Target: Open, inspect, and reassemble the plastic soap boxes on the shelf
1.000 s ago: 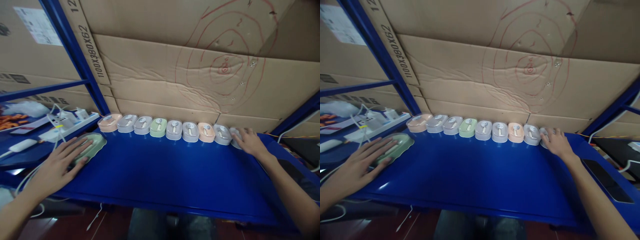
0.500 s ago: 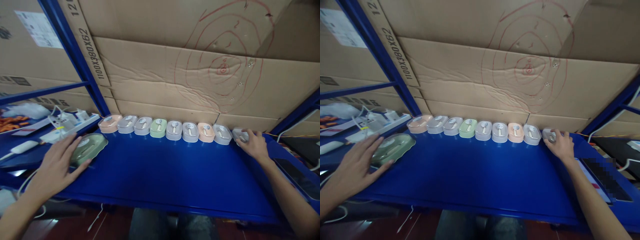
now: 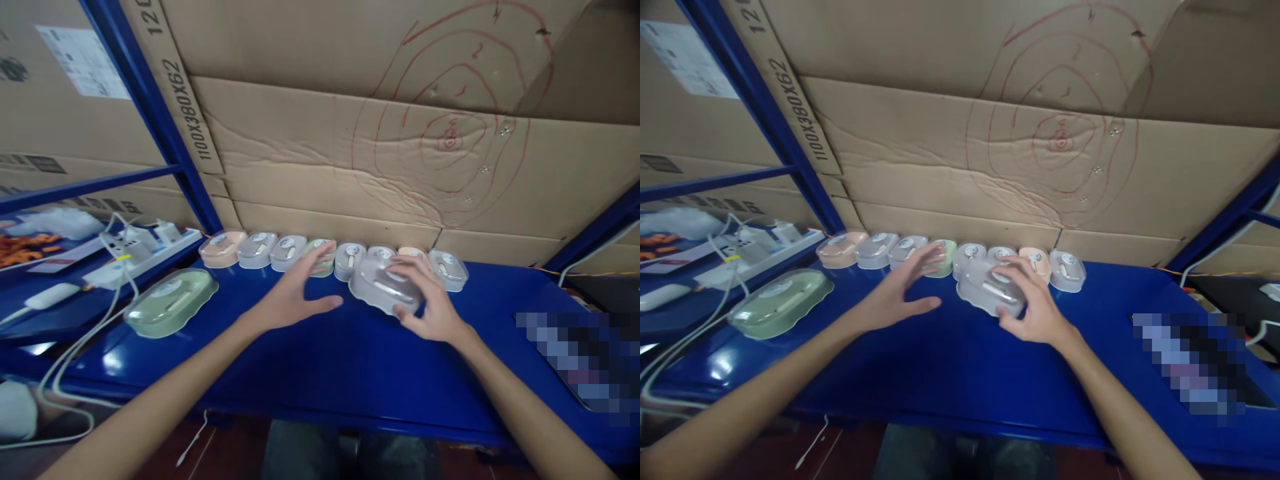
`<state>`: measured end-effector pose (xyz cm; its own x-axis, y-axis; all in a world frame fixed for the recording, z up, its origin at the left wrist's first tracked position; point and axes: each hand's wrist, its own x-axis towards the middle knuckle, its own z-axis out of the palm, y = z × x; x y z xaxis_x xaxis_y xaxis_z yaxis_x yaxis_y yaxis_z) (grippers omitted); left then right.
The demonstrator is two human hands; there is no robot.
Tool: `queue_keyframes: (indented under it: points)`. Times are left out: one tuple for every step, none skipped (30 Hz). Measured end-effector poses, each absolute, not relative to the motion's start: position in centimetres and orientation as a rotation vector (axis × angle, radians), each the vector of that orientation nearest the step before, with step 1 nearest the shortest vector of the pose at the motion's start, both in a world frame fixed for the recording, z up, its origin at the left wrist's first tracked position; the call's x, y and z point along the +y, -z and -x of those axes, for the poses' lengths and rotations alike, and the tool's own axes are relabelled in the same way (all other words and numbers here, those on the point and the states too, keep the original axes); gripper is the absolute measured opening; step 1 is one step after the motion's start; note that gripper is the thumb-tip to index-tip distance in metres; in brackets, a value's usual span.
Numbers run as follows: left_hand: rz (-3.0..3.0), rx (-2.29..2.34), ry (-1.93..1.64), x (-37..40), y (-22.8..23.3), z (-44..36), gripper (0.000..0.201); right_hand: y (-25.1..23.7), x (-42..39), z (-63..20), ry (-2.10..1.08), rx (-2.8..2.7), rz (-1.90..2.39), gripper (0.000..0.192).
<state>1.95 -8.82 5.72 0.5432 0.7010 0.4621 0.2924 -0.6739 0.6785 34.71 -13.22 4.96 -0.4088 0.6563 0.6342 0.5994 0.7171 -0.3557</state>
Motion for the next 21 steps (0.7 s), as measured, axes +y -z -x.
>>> queue_keyframes:
  points:
    - [-2.225,0.708,-0.958,-8.2,-5.3,-3.4,0.101,-4.2,-13.3,-34.0,-0.109,-2.164,0.936,0.062]
    - [-2.222,0.652,-0.928,-7.7,-4.8,-4.6,0.107,-3.4,-13.5,-33.5,-0.124,-2.213,0.927,0.066]
    - [-2.236,0.617,-0.892,-7.3,-4.1,-5.6,0.113,-2.7,-13.6,-33.3,-0.138,-2.267,0.919,0.069]
    - [-2.249,0.589,-0.856,-7.1,-3.3,-6.3,0.117,-2.0,-13.8,-33.2,-0.149,-2.319,0.910,0.072]
    - [-2.258,0.567,-0.824,-6.9,-2.5,-6.8,0.119,-1.5,-14.0,-33.1,-0.159,-2.362,0.899,0.073]
    - [-2.272,0.558,-0.786,-6.9,-1.7,-7.1,0.120,-1.1,-14.1,-33.1,-0.169,-2.391,0.888,0.074]
    - [-2.289,0.564,-0.748,-6.9,-1.0,-7.2,0.119,-0.9,-14.2,-33.1,-0.180,-2.408,0.878,0.074]
    - [-2.309,0.578,-0.716,-6.9,-0.4,-7.3,0.119,-0.8,-14.2,-33.1,-0.193,-2.417,0.872,0.074]
    - [-2.330,0.597,-0.693,-6.9,0.1,-7.2,0.118,-0.7,-14.2,-33.0,-0.206,-2.423,0.871,0.074]
    - [-2.349,0.613,-0.680,-6.9,0.5,-7.1,0.117,-0.7,-14.1,-32.9,-0.219,-2.429,0.874,0.073]
    - [-2.361,0.620,-0.676,-6.9,0.7,-7.0,0.117,-0.8,-14.0,-32.8,-0.230,-2.436,0.874,0.073]
    - [-2.366,0.622,-0.673,-6.9,0.8,-6.9,0.117,-0.8,-13.9,-32.8,-0.239,-2.439,0.870,0.073]
    - [-2.366,0.625,-0.671,-6.9,0.9,-6.8,0.118,-0.8,-13.8,-32.7,-0.246,-2.439,0.863,0.072]
    - [-2.364,0.632,-0.662,-6.8,0.9,-6.8,0.119,-0.7,-13.7,-32.7,-0.253,-2.432,0.853,0.072]
    - [-2.363,0.644,-0.648,-6.8,0.9,-6.8,0.121,-0.7,-13.6,-32.7,-0.261,-2.421,0.846,0.071]
    - [-2.365,0.658,-0.636,-6.8,0.9,-6.8,0.123,-0.5,-13.5,-32.7,-0.269,-2.408,0.845,0.070]
    - [-2.367,0.670,-0.629,-6.7,0.9,-6.8,0.124,-0.3,-13.4,-32.7,-0.278,-2.394,0.853,0.069]
    - [-2.370,0.678,-0.626,-6.7,0.9,-6.9,0.125,-0.2,-13.4,-32.8,-0.286,-2.380,0.871,0.067]
    - [-2.372,0.684,-0.628,-6.8,0.9,-6.9,0.125,0.1,-13.3,-32.8,-0.293,-2.367,0.892,0.066]
    - [-2.373,0.694,-0.634,-6.8,0.9,-7.0,0.124,0.3,-13.2,-32.9,-0.304,-2.355,0.914,0.066]
    - [-2.371,0.710,-0.637,-6.8,0.9,-7.0,0.124,0.4,-13.1,-32.9,-0.321,-2.342,0.930,0.067]
